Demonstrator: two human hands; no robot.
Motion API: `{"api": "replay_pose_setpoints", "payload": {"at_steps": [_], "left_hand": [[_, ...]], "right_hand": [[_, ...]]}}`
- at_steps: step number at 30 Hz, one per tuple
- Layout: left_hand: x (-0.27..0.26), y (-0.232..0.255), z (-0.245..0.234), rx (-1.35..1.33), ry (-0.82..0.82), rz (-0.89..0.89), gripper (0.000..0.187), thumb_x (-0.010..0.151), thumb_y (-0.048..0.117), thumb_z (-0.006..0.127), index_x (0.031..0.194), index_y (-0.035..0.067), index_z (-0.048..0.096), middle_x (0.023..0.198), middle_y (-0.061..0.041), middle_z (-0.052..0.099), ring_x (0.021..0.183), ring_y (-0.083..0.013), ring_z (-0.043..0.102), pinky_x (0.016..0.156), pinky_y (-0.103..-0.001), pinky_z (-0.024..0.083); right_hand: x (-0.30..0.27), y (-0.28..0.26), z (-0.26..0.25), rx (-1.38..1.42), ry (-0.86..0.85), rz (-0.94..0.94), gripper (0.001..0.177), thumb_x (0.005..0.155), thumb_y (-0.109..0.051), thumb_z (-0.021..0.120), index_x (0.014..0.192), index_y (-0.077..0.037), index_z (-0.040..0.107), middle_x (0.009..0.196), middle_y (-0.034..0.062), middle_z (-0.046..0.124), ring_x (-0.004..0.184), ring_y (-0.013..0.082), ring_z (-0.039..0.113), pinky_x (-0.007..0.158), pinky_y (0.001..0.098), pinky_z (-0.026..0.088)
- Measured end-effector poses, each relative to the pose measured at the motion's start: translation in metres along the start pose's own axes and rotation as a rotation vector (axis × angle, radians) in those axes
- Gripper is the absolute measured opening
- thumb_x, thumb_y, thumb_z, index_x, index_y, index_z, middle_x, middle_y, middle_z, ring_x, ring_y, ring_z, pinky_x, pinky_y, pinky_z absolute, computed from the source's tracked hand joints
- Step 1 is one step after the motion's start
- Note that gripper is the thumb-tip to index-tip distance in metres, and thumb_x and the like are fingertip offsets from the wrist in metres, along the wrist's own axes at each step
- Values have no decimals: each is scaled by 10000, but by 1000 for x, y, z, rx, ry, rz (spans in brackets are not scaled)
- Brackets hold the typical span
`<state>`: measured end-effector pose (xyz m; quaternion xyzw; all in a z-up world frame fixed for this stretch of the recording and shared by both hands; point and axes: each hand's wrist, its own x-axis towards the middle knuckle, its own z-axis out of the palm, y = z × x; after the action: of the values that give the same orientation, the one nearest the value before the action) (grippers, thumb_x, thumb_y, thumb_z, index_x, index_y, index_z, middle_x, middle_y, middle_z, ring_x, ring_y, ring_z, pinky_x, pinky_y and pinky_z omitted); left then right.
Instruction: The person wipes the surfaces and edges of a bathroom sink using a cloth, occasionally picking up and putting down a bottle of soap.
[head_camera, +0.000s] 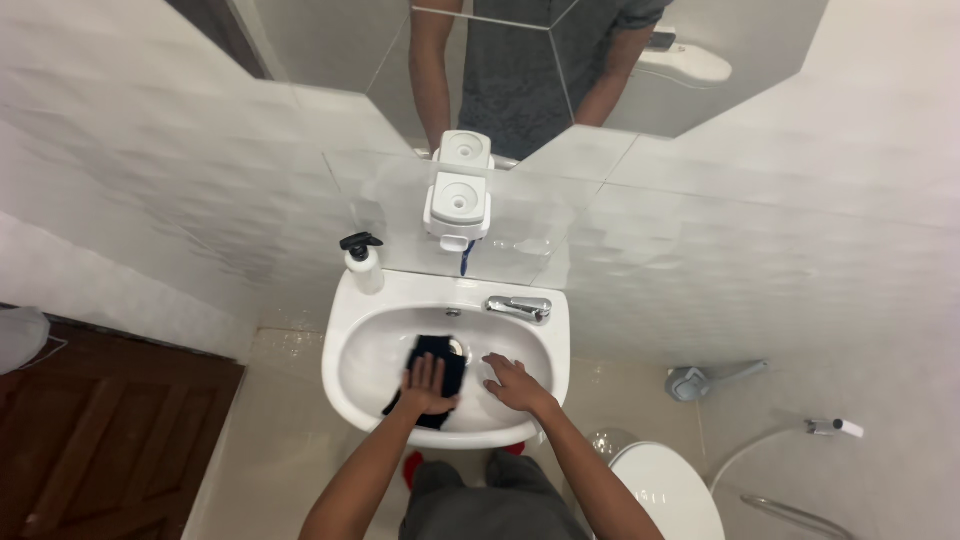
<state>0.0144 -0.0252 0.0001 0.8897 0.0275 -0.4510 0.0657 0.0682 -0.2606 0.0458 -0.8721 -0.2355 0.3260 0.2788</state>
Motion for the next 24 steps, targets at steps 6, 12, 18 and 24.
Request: {"api": "replay_pose_setpoints", "payload": {"at_steps": [6,12,18,24], "left_hand": [[20,-35,-17,72,-138,372,754,986,544,338,1636,225,126,1731,-75,19,1562,-300,125,1262,-516,115],[-23,-107,-56,383,219,422,454,935,177,563,1387,161,598,1495,-138,530,1524,-278,322,1312,-489,123],[-89,-173,-62,13,706,679,383,965,216,576,1262,-23,614,1407,-209,558,1508,-328,335,1281,-508,189],[-101,-183,-58,-197,980,575,731,951,353,596,1468,-110,366,1579,-330,258,1521,-452,166,1226,-562,167]], "right_hand": [[28,-40,43,236,-109,160,675,1004,-466,494,1552,-92,374,1595,166,408,1469,320,435,1209,369,327],[97,-115,119,-148,-301,-85,668,1040,-470,176,1651,-212,254,1753,139,25,1576,442,-89,1259,547,19],[91,-140,145,-59,-445,18,777,1030,-663,202,1662,-242,34,1743,102,-75,1597,369,-89,1267,555,17],[95,-155,132,-193,-330,292,754,1002,-636,125,1653,-297,-47,1740,51,-118,1591,330,-113,1264,591,12]]}}
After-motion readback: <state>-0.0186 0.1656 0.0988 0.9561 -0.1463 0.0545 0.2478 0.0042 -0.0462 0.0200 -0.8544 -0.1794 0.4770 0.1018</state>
